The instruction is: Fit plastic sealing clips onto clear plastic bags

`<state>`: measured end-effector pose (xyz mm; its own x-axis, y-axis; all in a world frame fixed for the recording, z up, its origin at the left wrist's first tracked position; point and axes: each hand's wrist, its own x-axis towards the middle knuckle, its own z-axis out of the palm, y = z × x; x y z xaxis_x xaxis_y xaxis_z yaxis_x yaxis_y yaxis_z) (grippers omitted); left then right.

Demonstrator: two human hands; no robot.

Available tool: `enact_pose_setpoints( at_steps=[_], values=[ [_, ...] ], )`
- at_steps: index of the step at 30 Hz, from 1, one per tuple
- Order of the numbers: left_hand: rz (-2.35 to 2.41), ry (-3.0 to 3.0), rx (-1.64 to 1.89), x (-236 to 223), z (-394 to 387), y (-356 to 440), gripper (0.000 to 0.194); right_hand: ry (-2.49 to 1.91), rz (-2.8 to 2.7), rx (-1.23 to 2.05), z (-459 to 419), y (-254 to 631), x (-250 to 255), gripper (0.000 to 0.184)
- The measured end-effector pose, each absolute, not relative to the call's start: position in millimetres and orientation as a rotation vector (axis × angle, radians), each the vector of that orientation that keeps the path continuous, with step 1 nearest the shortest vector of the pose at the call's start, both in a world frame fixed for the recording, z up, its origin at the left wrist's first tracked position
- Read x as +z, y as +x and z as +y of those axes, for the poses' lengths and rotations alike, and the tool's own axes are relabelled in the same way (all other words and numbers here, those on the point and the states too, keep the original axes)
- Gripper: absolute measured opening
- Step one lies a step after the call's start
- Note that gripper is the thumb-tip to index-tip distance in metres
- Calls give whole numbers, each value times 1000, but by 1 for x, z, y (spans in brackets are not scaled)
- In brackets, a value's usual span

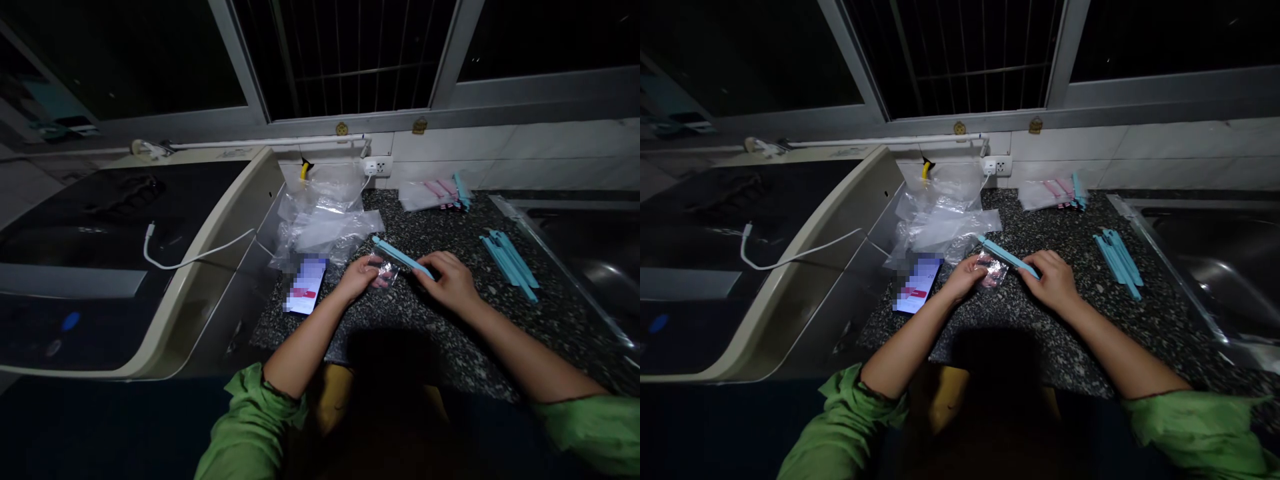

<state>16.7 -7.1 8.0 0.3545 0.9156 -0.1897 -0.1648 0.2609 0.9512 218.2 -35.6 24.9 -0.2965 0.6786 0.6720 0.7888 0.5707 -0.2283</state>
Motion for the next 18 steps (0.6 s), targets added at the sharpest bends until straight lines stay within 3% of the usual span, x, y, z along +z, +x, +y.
enact_pose_setpoints(
  at_steps=[18],
  values=[
    [859,1128,899,13,-12,14,13,-1110,-2120,-49,-38,210,11,11]
  ],
)
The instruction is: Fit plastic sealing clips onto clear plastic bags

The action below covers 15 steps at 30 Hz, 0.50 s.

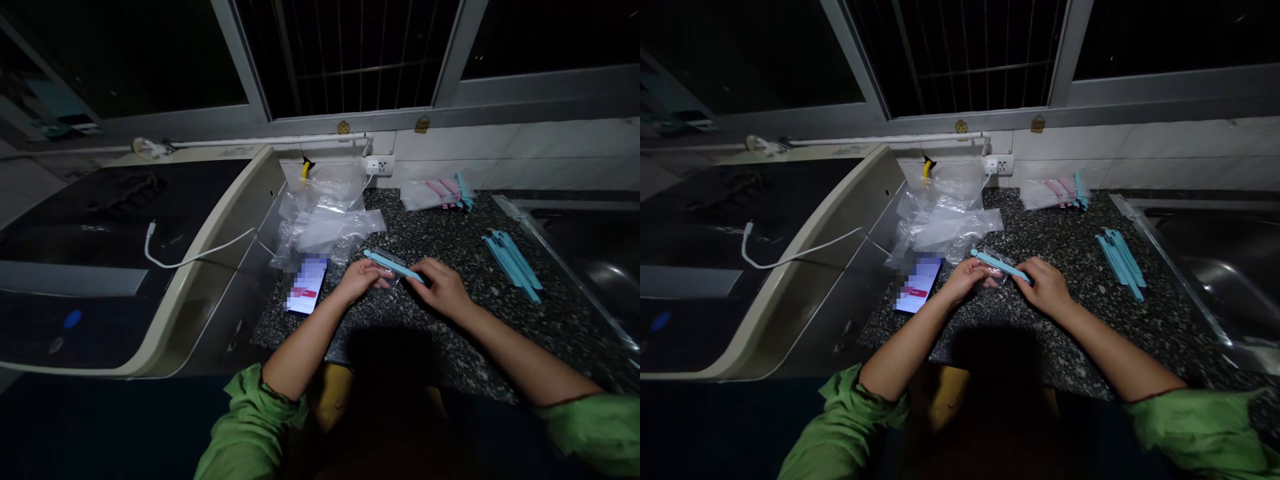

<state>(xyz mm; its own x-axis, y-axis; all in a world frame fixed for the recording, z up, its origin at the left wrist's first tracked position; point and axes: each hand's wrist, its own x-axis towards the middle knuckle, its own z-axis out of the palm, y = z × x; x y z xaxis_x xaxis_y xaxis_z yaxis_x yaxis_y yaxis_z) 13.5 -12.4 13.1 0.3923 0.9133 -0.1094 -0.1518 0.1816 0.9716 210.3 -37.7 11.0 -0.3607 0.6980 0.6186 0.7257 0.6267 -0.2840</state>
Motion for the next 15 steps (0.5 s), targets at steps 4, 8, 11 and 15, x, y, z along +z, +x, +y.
enact_pose_setpoints(
  at_steps=[4,8,11,15],
  values=[
    [858,1157,900,13,-11,12,12,-1085,-2121,14,-37,210,9,10],
    [848,1180,916,13,-11,11,13,-1051,-2120,22,-36,210,9,10],
    [791,1204,936,11,-10,9,19,-1050,-2128,41,-36,210,9,11],
    [731,1125,977,5,-5,8,38,-1048,-2138,58,-36,211,9,15]
  ],
)
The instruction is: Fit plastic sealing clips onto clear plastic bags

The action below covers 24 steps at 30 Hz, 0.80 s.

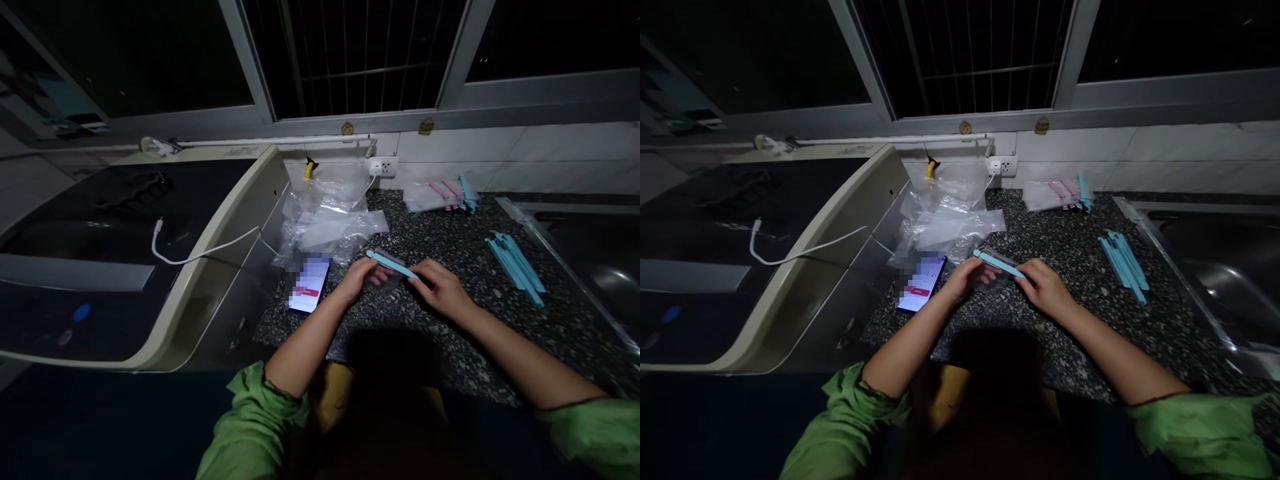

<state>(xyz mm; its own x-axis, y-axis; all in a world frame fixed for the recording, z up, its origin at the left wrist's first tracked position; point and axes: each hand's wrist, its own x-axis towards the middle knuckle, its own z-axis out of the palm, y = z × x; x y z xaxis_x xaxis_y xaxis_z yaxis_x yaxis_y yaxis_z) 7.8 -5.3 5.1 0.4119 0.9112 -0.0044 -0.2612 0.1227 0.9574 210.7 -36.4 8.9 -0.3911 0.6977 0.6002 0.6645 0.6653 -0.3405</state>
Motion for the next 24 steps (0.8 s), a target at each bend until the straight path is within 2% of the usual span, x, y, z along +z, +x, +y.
enact_pose_setpoints(
  at_steps=[4,8,14,24],
  values=[
    [745,1074,939,2,-3,7,56,-1021,-2142,39,-36,211,9,16],
    [785,1082,953,3,-4,7,66,-1021,-2149,47,-36,211,8,18],
    [830,1102,961,3,-4,7,62,-1020,-2179,43,-38,211,10,19],
    [808,1055,940,2,-7,15,58,-1013,-2141,-158,-36,210,8,19]
  ],
)
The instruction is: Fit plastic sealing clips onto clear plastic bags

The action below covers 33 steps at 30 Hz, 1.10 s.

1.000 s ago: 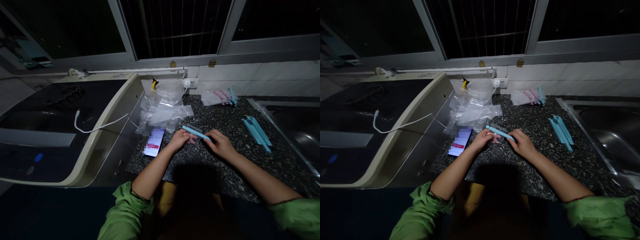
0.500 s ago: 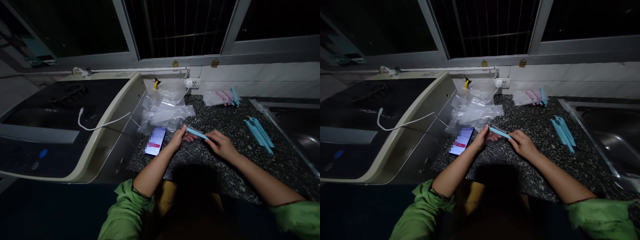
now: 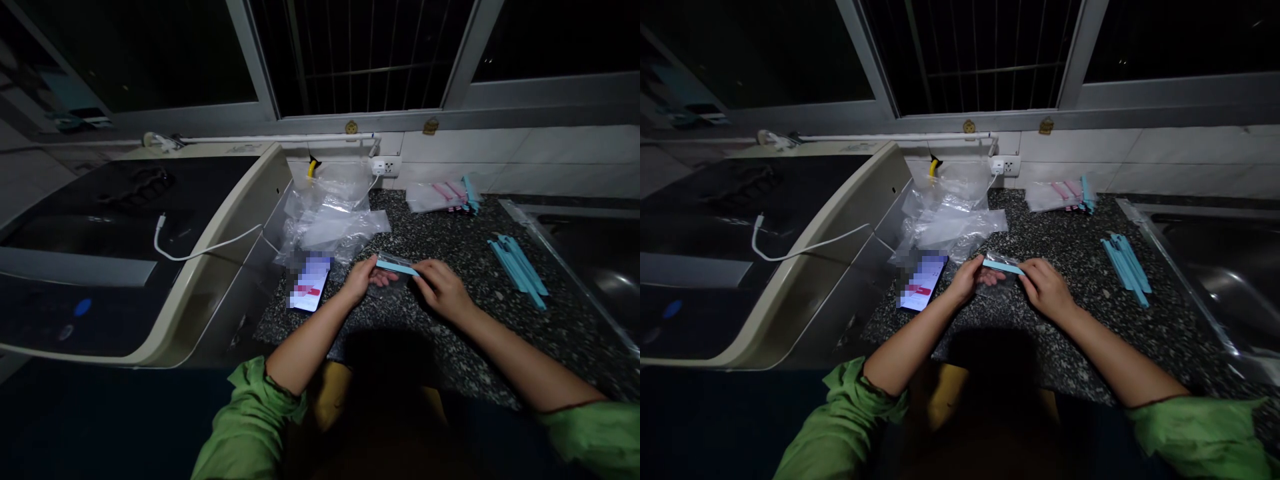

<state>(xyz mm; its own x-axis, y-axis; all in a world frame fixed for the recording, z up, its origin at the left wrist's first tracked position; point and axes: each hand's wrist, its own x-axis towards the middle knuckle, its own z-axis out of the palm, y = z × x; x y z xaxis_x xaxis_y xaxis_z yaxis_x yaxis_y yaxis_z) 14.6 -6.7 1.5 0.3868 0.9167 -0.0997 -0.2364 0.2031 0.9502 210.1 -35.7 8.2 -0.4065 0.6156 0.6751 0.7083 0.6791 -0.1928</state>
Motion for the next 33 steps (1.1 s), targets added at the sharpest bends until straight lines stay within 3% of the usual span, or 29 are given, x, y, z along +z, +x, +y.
enact_pose_setpoints(
  at_steps=[11,22,33],
  values=[
    [787,1074,956,4,-13,17,66,-1036,-2072,-189,-40,205,14,16],
    [794,906,992,1,-15,23,50,-1006,-2019,-173,-40,204,17,14],
    [778,826,1024,-1,-16,27,54,-1009,-2017,-247,-41,203,19,12]
  ],
)
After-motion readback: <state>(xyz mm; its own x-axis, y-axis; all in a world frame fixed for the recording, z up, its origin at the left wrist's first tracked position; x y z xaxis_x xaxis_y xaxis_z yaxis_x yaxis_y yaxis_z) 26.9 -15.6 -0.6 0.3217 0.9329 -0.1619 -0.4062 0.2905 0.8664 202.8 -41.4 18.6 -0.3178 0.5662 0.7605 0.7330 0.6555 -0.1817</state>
